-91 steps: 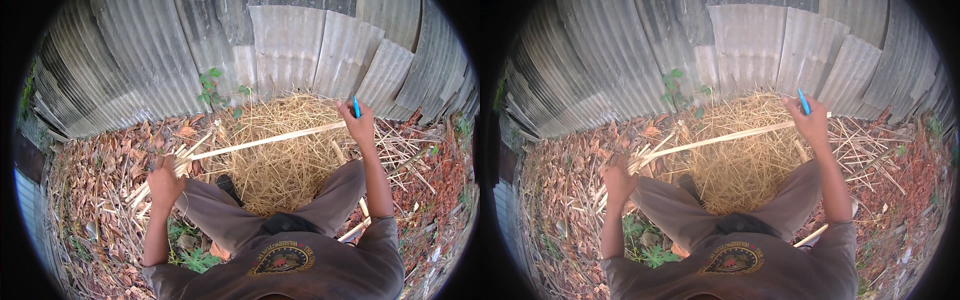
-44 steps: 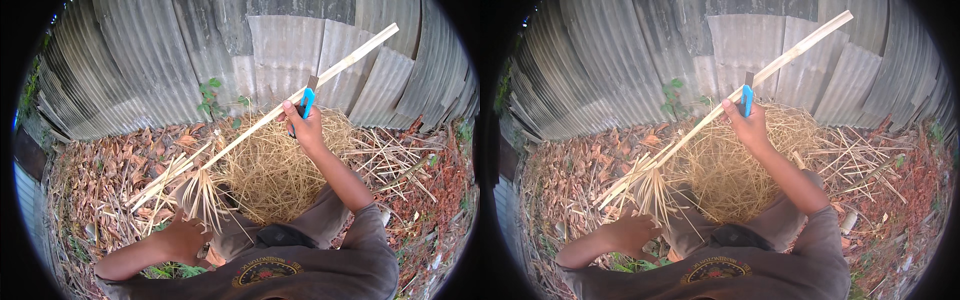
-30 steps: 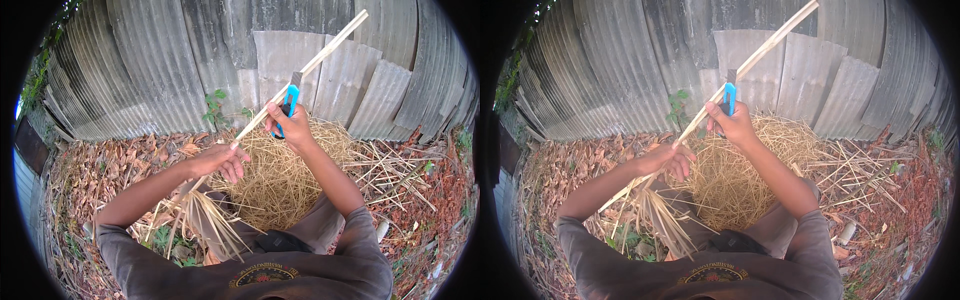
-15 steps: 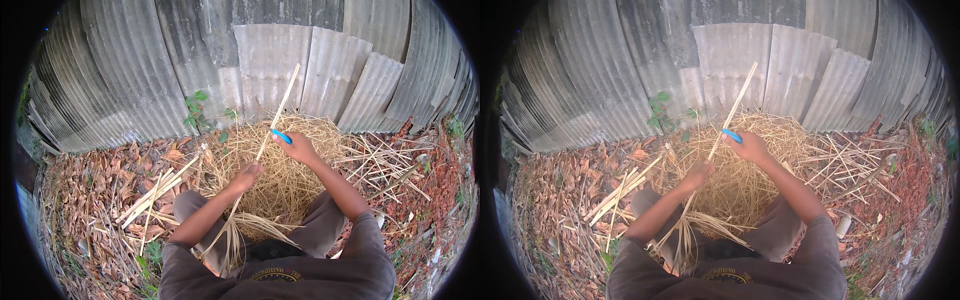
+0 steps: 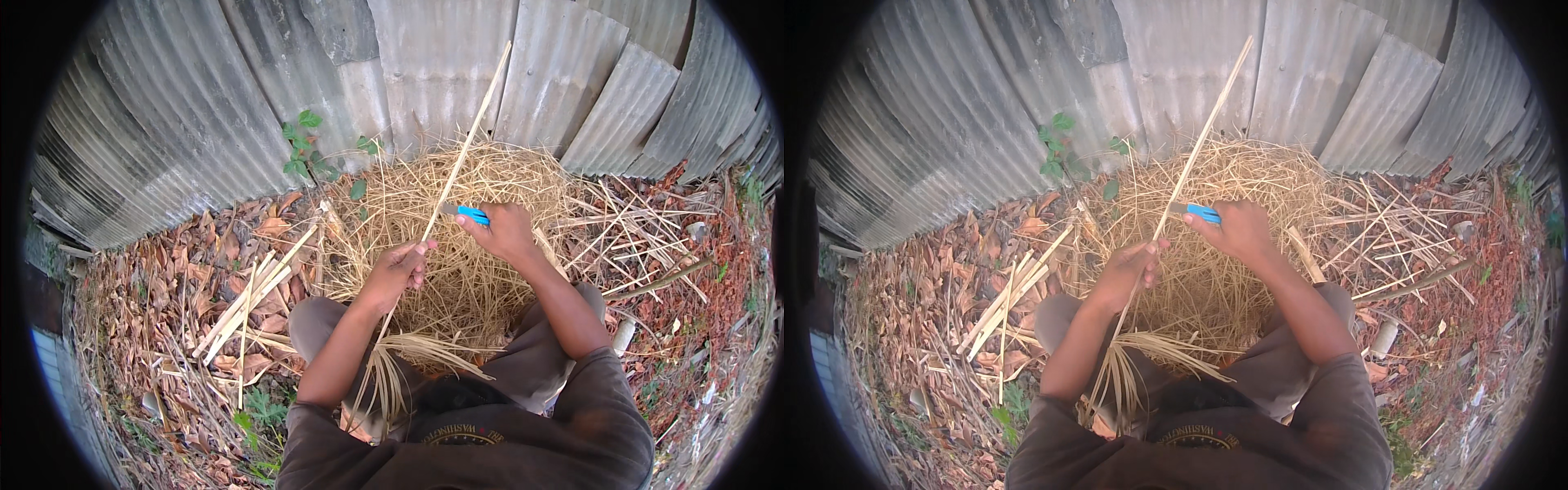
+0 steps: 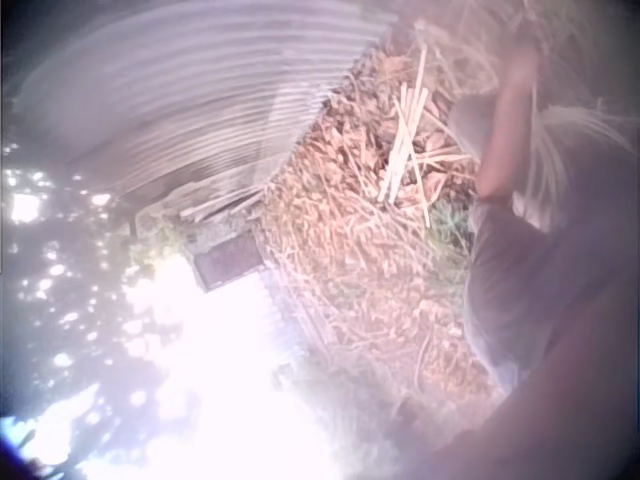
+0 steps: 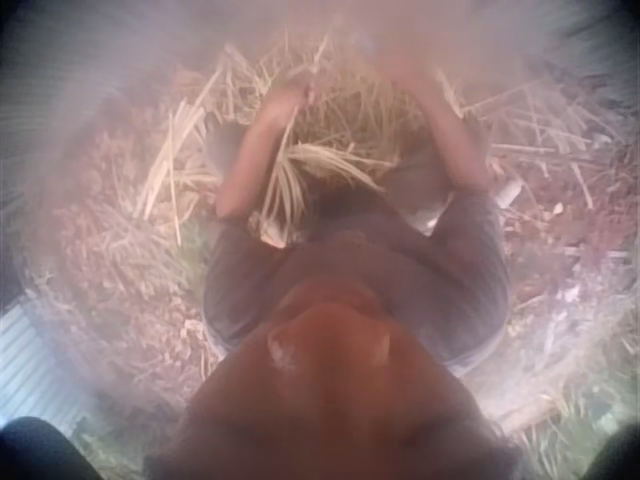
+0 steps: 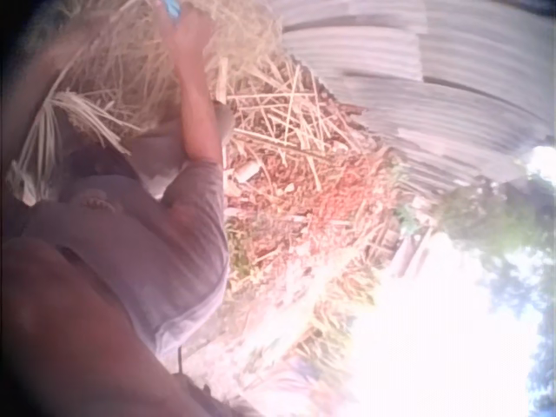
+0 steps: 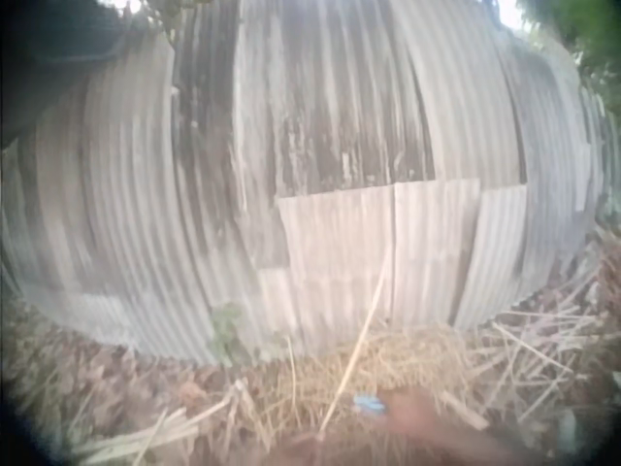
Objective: The person sits on the ground and uses a blue utility knife to split long bamboo stalks into thin strips. They hold the stalks with one hand and carefully shave off the outer layers with the other, creating a pile of bamboo strips and shavings.
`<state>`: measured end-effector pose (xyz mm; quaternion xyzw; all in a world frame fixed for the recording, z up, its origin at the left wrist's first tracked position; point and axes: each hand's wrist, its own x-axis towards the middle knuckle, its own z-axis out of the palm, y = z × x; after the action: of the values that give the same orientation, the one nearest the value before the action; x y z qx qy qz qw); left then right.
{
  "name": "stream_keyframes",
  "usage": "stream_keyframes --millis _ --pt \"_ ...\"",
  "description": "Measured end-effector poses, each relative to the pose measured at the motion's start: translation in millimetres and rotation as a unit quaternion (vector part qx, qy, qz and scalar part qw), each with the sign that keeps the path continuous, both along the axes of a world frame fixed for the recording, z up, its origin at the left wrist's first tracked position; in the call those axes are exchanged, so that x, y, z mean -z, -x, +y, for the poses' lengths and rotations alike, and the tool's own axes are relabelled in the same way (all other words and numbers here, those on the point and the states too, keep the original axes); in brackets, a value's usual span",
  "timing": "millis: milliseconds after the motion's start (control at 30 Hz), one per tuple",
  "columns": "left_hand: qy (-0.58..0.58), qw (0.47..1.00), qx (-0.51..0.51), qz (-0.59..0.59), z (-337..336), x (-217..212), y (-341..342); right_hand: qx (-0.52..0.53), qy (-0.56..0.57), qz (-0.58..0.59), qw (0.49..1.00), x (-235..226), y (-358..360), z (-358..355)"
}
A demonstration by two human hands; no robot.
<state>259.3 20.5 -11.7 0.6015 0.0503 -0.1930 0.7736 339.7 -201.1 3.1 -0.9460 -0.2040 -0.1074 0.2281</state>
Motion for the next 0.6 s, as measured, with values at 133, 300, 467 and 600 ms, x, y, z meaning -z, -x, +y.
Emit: stream_keyframes --millis 133,300,467,600 --pt "-0.057 0.997 0.04 -0.013 3 -11 9 -0.016 0.012 -0.032 0.999 5 4 2" --pt "-0.122 0.988 0.066 -0.063 11 -22 17 -0.013 0.013 -0.053 0.998 2 10 4" --pt "-0.193 0.961 -0.048 -0.191 -1 6 17 0.001 0.022 -0.052 0.998 1 8 10" --pt "-0.248 0.929 -0.107 -0.252 -15 20 17 -0.002 0.039 -0.045 0.998 8 6 15"
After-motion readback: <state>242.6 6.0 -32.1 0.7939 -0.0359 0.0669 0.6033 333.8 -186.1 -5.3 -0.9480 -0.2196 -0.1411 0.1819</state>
